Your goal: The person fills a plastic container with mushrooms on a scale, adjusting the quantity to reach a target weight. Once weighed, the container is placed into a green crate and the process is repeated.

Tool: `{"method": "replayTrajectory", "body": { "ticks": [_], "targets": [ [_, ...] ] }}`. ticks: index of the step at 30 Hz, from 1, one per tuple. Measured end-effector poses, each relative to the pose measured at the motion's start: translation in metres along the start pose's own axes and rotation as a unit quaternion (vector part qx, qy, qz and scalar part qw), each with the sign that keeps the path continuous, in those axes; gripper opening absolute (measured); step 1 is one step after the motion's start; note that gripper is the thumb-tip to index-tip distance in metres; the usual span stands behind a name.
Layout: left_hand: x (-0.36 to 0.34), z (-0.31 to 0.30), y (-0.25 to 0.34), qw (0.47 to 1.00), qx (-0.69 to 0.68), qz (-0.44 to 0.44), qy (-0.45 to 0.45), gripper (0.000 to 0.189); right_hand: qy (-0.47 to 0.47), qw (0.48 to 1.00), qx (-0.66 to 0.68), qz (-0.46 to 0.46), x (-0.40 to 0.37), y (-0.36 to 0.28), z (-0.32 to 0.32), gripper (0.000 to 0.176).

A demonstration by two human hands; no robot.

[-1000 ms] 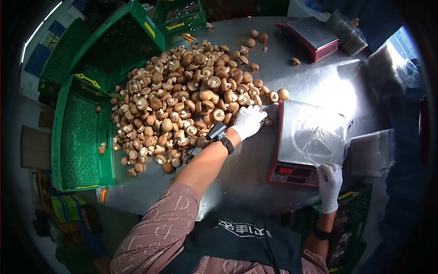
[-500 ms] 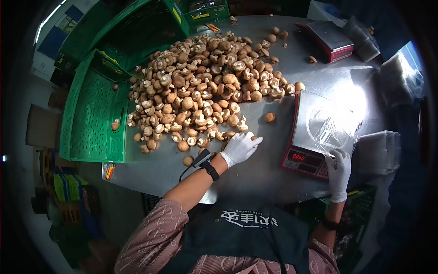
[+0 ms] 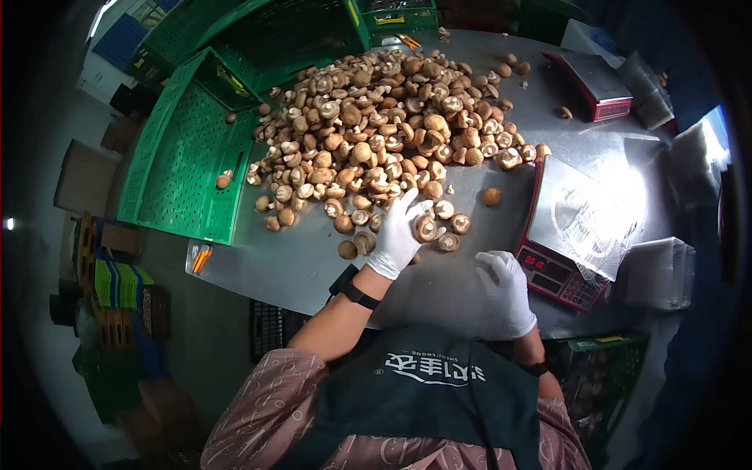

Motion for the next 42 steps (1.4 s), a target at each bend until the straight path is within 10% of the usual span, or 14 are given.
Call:
{"method": "replayTrajectory", "body": {
  "ticks": [8,10,22,25,30,38,42],
  "targets": [
    [-0.066,-0.045,0.010,0.994,0.097,0.036,-0.030,0.061,-0.072,0.996,0.046,-0.038,0.009,-0.020,0.067,0.019],
    [-0.104,-0.028,0.045,0.874,0.449,0.187,0.003,0.067,-0.082,0.994,0.048,-0.045,0.012,-0.022,0.073,0.019],
    [-0.216,-0.127,0.117,0.755,0.566,0.243,0.227,0.060,0.006,1.000,0.001,0.002,0.039,0.001,0.077,0.016],
    [-0.273,-0.165,0.163,0.501,0.756,0.274,0.321,0.055,0.160,0.979,-0.115,0.059,0.058,0.050,0.061,0.033],
    [-0.329,-0.270,0.190,0.378,0.785,0.117,0.477,0.061,0.182,0.946,-0.176,0.202,0.095,0.125,0.081,0.048],
    [-0.186,-0.116,0.118,0.649,0.681,0.284,0.186,0.044,0.054,0.996,-0.026,0.072,0.096,0.091,0.128,0.035],
    [-0.107,-0.034,0.061,0.663,0.705,0.252,0.002,0.066,0.005,0.998,0.053,-0.016,0.085,0.046,0.148,0.042]
  ]
}}
Point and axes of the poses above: each hand's wrist, its own x-axis towards the middle knuckle, its own z-axis out of the palm, y = z × x, the point moved 10 cm from there along x, towards the middle knuckle, and after that the axes turned 13 degrees about -x, right-handed, at the moved point
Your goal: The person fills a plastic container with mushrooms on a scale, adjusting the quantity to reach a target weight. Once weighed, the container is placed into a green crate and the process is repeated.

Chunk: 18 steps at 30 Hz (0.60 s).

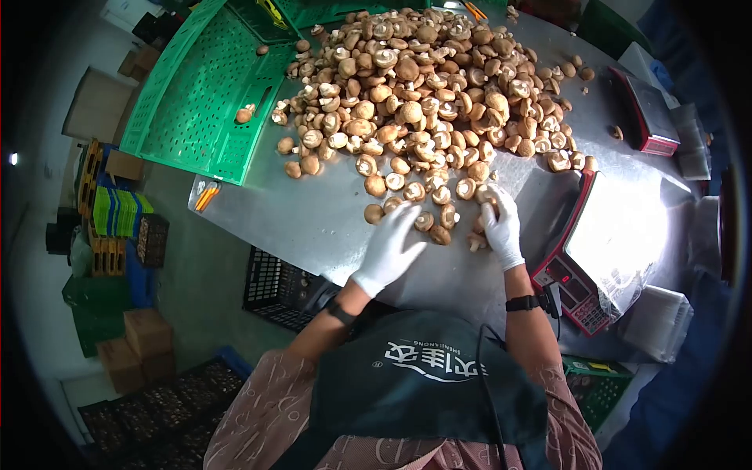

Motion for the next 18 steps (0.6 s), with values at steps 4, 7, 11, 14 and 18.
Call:
{"method": "replayTrajectory", "body": {
  "ticks": [4,7,11,14,18],
  "targets": [
    [0.046,0.056,0.011,0.989,0.099,0.035,-0.100,0.101,-0.104,0.993,0.002,-0.051,-0.023,-0.045,0.016,0.052],
    [0.043,0.081,-0.005,0.978,0.141,0.071,-0.136,0.098,-0.104,0.989,-0.004,-0.102,-0.045,-0.067,0.011,0.055],
    [0.015,0.087,0.006,0.969,0.120,0.108,-0.187,0.078,-0.160,0.974,-0.068,-0.146,-0.077,-0.079,0.005,0.073],
    [-0.009,0.084,0.003,0.968,0.113,0.109,-0.195,0.077,-0.175,0.969,-0.089,-0.150,-0.097,-0.085,-0.012,0.088],
    [-0.037,0.074,0.004,0.958,0.126,0.157,-0.203,0.078,-0.159,0.972,-0.115,-0.132,-0.124,-0.067,-0.012,0.093]
  ]
}}
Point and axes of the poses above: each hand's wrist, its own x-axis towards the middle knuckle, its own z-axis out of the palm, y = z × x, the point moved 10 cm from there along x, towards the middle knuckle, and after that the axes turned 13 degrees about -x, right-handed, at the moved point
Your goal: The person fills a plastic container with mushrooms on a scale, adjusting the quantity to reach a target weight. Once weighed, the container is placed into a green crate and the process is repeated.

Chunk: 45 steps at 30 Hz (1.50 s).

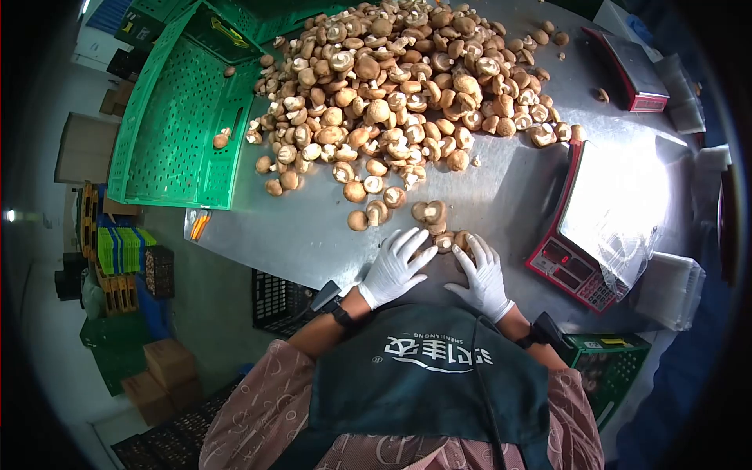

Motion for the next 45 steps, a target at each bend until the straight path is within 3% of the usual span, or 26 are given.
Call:
{"method": "replayTrajectory", "body": {
  "ticks": [4,6,14,16,18,20,22,24,26,29,32,34,36,37,38,40,41,44,45],
  "targets": [
    [-0.019,-0.016,-0.011,0.994,0.063,-0.081,0.042,0.096,0.015,0.999,-0.020,0.023,-0.004,-0.001,0.000,0.103],
    [-0.029,-0.020,-0.035,0.971,0.028,-0.233,0.036,0.103,0.010,0.998,-0.045,0.042,0.002,0.000,-0.004,0.101],
    [0.002,-0.025,-0.036,0.953,0.025,-0.300,-0.017,0.121,-0.023,0.995,-0.036,0.089,0.039,0.011,-0.003,0.108],
    [0.009,-0.027,-0.044,0.959,0.018,-0.282,0.003,0.123,-0.038,0.993,-0.010,0.110,0.055,0.017,-0.011,0.109],
    [0.022,-0.018,-0.050,0.957,-0.078,-0.277,-0.044,0.121,-0.107,0.988,-0.008,0.107,0.068,0.019,-0.009,0.111],
    [0.041,-0.017,-0.039,0.976,-0.059,-0.198,-0.067,0.120,-0.129,0.986,-0.005,0.109,0.080,0.024,-0.010,0.111],
    [0.050,-0.016,-0.047,0.964,-0.095,-0.236,-0.082,0.117,-0.156,0.986,0.012,0.053,0.090,0.022,-0.006,0.108],
    [0.053,-0.015,-0.056,0.955,-0.130,-0.255,-0.082,0.114,-0.180,0.982,0.006,0.055,0.093,0.023,0.001,0.100],
    [0.049,-0.010,-0.064,0.945,-0.164,-0.271,-0.083,0.112,-0.125,0.991,0.032,0.026,0.094,0.021,0.003,0.092],
    [0.045,-0.019,-0.055,0.941,-0.260,-0.216,-0.017,0.100,-0.093,0.993,0.077,0.017,0.084,0.022,0.002,0.086],
    [0.032,-0.010,-0.063,0.934,-0.315,-0.166,0.026,0.098,-0.100,0.986,0.123,0.043,0.074,0.018,0.001,0.085],
    [0.033,-0.013,-0.052,0.915,-0.359,-0.180,0.031,0.095,-0.093,0.985,0.133,0.055,0.068,0.019,-0.002,0.086],
    [0.036,-0.011,-0.050,0.807,-0.539,-0.235,0.059,0.093,-0.069,0.983,0.158,0.068,0.063,0.021,-0.016,0.085],
    [0.047,-0.022,-0.039,0.851,-0.486,-0.192,0.056,0.092,-0.064,0.983,0.155,0.074,0.061,0.024,-0.025,0.085],
    [0.056,-0.026,-0.033,0.852,-0.487,-0.185,0.049,0.092,-0.030,0.983,0.162,0.081,0.058,0.028,-0.043,0.085],
    [0.079,-0.034,-0.017,0.820,-0.540,-0.186,0.049,0.093,0.014,0.982,0.158,0.102,0.050,0.038,-0.074,0.084],
    [0.096,-0.043,0.000,0.831,-0.532,-0.158,0.037,0.094,0.048,0.979,0.166,0.110,0.046,0.044,-0.094,0.085],
    [0.151,-0.053,0.049,0.796,-0.591,-0.127,0.010,0.093,0.127,0.967,0.157,0.153,0.020,0.067,-0.164,0.087],
    [0.172,-0.053,0.066,0.811,-0.575,-0.110,-0.011,0.091,0.158,0.966,0.126,0.161,0.008,0.077,-0.192,0.087]
  ]
}}
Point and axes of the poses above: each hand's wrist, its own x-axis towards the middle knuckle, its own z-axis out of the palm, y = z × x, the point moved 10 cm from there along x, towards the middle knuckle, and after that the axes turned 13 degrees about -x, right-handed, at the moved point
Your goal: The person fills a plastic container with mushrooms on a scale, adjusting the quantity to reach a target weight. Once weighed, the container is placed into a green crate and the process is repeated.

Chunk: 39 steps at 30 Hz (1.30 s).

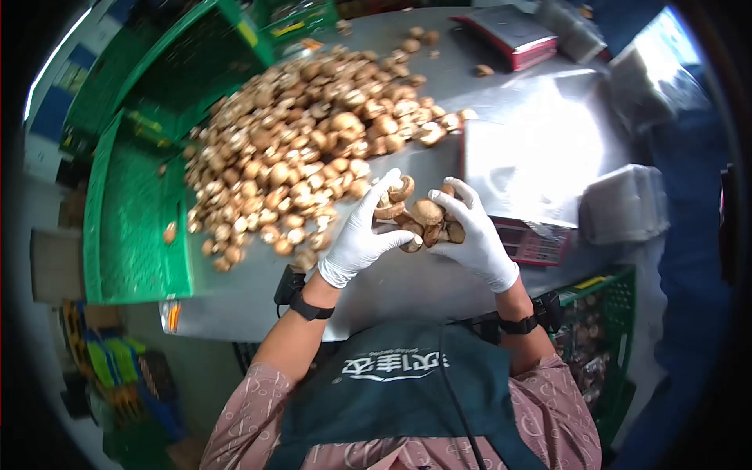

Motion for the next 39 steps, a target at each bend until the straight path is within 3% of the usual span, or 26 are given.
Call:
{"method": "replayTrajectory", "body": {
  "ticks": [3,4,5,6,7,9,10,11,13,15,18,21,22,25,26,29,30,35,39],
  "targets": [
    [0.051,0.083,0.040,0.994,-0.038,0.035,-0.095,0.087,0.088,0.994,-0.040,0.046,-0.013,0.030,-0.074,0.088],
    [0.075,0.100,0.040,0.983,0.058,0.121,-0.124,0.080,0.117,0.990,-0.050,0.066,-0.020,0.048,-0.093,0.089],
    [0.092,0.125,0.047,0.974,0.108,0.148,-0.137,0.072,0.145,0.984,-0.059,0.086,-0.027,0.065,-0.112,0.089],
    [0.109,0.146,0.040,0.978,0.047,0.122,-0.163,0.070,0.167,0.977,-0.097,0.091,-0.033,0.075,-0.130,0.090],
    [0.123,0.167,0.029,0.978,-0.012,0.096,-0.187,0.067,0.176,0.975,-0.092,0.102,-0.039,0.087,-0.142,0.089],
    [0.151,0.190,-0.008,0.972,0.041,0.099,-0.208,0.067,0.178,0.966,-0.137,0.131,-0.051,0.105,-0.151,0.088],
    [0.148,0.200,-0.002,0.957,0.118,0.184,-0.189,0.064,0.164,0.959,-0.175,0.153,-0.056,0.116,-0.149,0.088],
    [0.151,0.204,-0.014,0.945,0.224,0.173,-0.163,0.064,0.148,0.950,-0.211,0.175,-0.061,0.128,-0.146,0.087],
    [0.145,0.212,-0.027,0.926,0.250,0.214,-0.183,0.063,0.124,0.941,-0.216,0.228,-0.069,0.148,-0.135,0.082],
    [0.143,0.216,-0.040,0.932,0.225,0.204,-0.198,0.062,0.132,0.942,-0.224,0.210,-0.071,0.146,-0.133,0.077],
    [0.127,0.217,-0.032,0.823,0.462,0.292,-0.155,0.067,0.144,0.947,-0.228,0.171,-0.073,0.130,-0.142,0.071],
    [0.126,0.203,-0.034,0.820,0.475,0.281,-0.148,0.070,0.178,0.950,-0.142,0.213,-0.086,0.143,-0.156,0.063],
    [0.128,0.197,-0.034,0.863,0.394,0.276,-0.156,0.073,0.216,0.943,-0.143,0.210,-0.093,0.146,-0.162,0.051],
    [0.129,0.175,-0.036,0.904,0.326,0.249,-0.120,0.074,0.255,0.925,-0.065,0.272,-0.117,0.172,-0.163,0.042],
    [0.127,0.167,-0.033,0.917,0.294,0.258,-0.083,0.065,0.273,0.920,-0.102,0.261,-0.122,0.172,-0.166,0.036],
    [0.120,0.167,-0.037,0.878,0.376,0.278,-0.106,0.054,0.247,0.910,-0.006,0.333,-0.139,0.199,-0.146,0.035],
    [0.117,0.172,-0.041,0.871,0.383,0.277,-0.135,0.046,0.238,0.917,0.018,0.319,-0.133,0.194,-0.142,0.032],
    [0.099,0.167,-0.040,0.878,0.363,0.276,-0.142,0.046,0.251,0.926,0.013,0.280,-0.116,0.188,-0.140,0.031],
    [0.070,0.126,-0.031,0.892,0.353,0.266,-0.094,0.046,0.265,0.919,-0.129,0.263,-0.114,0.164,-0.148,0.027]
  ]
}}
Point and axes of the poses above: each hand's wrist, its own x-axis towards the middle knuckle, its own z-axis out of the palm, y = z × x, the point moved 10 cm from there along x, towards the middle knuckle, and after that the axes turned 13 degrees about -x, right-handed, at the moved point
